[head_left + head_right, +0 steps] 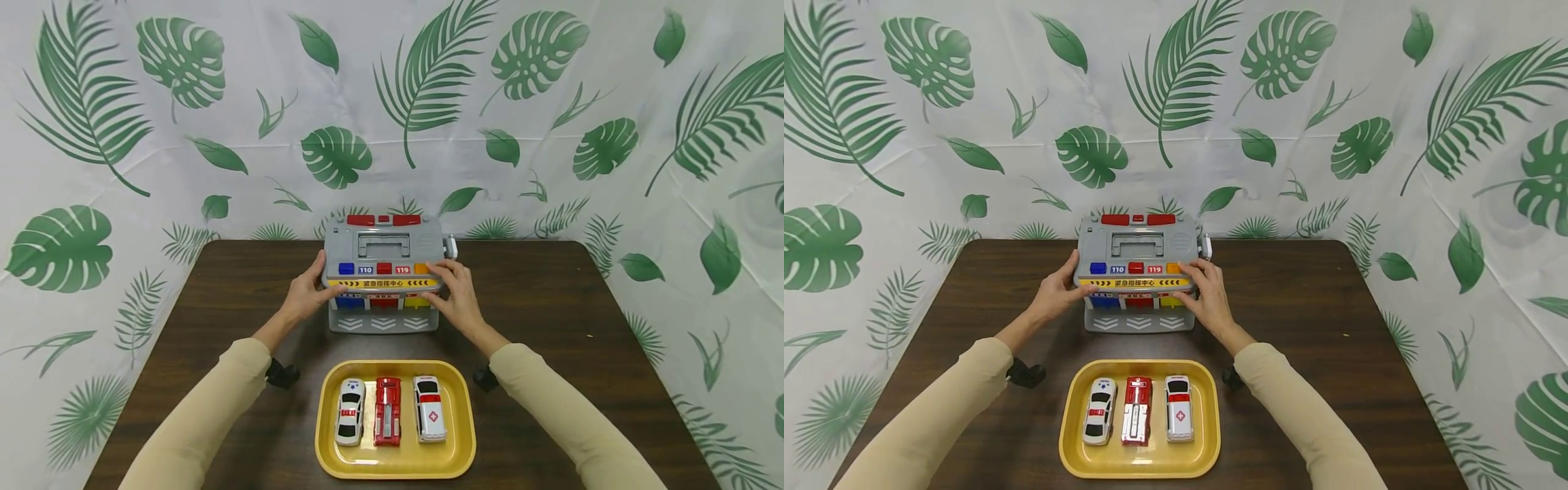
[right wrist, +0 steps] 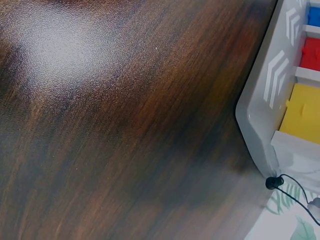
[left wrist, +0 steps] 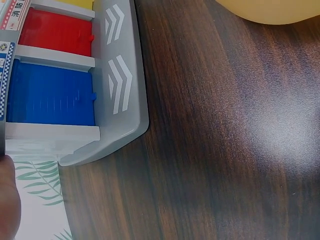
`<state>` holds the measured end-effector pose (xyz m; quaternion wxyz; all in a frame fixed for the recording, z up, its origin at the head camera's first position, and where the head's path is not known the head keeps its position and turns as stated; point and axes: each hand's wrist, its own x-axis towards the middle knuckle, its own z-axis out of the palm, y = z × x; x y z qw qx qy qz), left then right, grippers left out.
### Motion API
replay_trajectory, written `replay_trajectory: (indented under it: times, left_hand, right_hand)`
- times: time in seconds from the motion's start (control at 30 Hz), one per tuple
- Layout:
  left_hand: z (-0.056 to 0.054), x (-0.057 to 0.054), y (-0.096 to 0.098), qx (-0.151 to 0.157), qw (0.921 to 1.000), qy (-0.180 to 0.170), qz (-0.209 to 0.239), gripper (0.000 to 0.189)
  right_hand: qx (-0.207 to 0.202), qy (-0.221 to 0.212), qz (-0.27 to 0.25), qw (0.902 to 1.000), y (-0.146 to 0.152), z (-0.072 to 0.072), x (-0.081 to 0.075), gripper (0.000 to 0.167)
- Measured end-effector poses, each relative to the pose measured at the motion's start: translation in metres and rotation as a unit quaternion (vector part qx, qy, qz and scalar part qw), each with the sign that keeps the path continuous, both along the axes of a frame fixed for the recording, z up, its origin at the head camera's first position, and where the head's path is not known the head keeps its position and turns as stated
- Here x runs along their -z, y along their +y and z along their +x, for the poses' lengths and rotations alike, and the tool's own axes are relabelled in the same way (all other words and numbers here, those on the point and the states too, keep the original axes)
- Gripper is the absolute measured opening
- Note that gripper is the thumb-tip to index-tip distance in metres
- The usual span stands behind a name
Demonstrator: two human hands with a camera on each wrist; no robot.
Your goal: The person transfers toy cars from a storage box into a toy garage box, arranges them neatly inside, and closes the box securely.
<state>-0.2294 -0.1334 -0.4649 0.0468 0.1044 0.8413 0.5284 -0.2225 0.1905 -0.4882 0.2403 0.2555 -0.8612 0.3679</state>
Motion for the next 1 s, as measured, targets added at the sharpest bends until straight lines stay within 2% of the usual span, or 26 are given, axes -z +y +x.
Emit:
replay_trajectory:
  times: [0.13,0.37,0.53,0.73,0.97,1.0]
  left_hand:
    - [0.003,-0.006,0.002,-0.001,1.0,-0.008,0.0,0.089]
    - [0.019,-0.037,0.008,0.004,0.9999,-0.014,-0.002,0.086]
    - [0.022,-0.041,0.01,0.002,0.9998,-0.016,-0.009,0.085]
    - [0.02,-0.037,0.008,0.002,0.9999,-0.016,-0.005,0.085]
    - [0.003,-0.004,0.001,-0.004,1.0,-0.009,0.002,0.089]
    - [0.002,-0.002,0.001,-0.005,1.0,-0.008,-0.001,0.09]
  right_hand:
    - [0.003,-0.004,0.001,1.0,0.0,0.0,-0.001,0.059]
    - [0.003,-0.007,-0.001,1.0,0.0,0.001,-0.002,0.059]
    - [0.002,-0.013,-0.003,0.9999,0.0,0.002,-0.002,0.059]
    - [0.002,-0.017,-0.004,0.9998,0.0,0.002,-0.001,0.059]
    - [0.002,-0.031,-0.016,0.9994,0.0,0.003,-0.002,0.058]
    - [0.002,-0.033,-0.018,0.9993,0.0,0.003,-0.002,0.058]
